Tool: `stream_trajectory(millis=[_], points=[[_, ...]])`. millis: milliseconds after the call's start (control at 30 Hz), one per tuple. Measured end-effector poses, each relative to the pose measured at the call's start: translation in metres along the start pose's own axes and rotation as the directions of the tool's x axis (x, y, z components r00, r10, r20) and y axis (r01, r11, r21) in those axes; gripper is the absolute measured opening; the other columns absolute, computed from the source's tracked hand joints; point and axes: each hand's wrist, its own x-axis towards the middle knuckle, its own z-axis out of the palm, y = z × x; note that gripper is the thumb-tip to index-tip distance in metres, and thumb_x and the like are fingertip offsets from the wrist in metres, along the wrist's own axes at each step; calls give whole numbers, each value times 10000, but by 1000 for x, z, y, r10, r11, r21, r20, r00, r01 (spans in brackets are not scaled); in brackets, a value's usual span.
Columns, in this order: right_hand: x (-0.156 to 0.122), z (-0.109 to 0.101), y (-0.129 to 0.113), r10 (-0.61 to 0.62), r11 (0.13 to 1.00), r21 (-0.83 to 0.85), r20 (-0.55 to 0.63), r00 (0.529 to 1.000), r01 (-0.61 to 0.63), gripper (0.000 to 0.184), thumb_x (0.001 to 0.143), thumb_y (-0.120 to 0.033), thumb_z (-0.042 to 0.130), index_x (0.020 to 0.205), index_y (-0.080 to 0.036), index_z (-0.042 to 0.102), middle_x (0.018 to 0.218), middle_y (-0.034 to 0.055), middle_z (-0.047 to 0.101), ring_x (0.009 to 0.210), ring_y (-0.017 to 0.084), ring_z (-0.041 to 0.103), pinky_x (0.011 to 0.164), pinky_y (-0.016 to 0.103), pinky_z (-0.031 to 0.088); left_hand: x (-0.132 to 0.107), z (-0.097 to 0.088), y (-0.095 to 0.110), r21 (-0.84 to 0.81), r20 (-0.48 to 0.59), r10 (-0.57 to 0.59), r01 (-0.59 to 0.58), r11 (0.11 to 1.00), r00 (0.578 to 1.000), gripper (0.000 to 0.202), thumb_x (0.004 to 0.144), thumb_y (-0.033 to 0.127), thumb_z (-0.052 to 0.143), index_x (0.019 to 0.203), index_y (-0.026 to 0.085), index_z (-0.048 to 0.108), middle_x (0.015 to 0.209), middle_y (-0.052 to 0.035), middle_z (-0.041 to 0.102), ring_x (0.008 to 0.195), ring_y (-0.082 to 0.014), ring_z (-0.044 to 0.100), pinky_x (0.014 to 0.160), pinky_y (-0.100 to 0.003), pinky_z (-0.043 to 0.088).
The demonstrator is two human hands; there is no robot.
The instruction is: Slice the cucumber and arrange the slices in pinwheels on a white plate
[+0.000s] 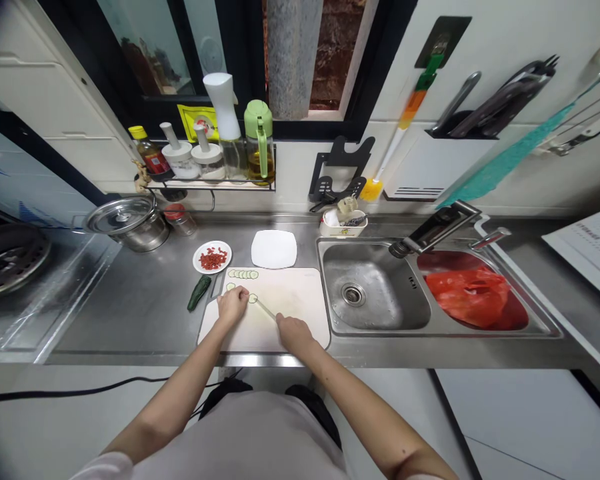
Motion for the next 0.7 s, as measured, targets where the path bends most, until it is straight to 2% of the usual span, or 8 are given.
stream_trajectory(millis=[700], points=[[17, 5, 1, -49, 999, -15, -24, 999, 48, 302, 885, -90, 342, 1158, -146, 458, 968, 136, 672, 939, 230, 647, 757, 312, 470, 0, -3, 1, -16, 18, -9, 10, 1000, 1000, 229, 843, 225, 473, 885, 263, 696, 953, -35, 709, 983, -215, 588, 853, -333, 316]])
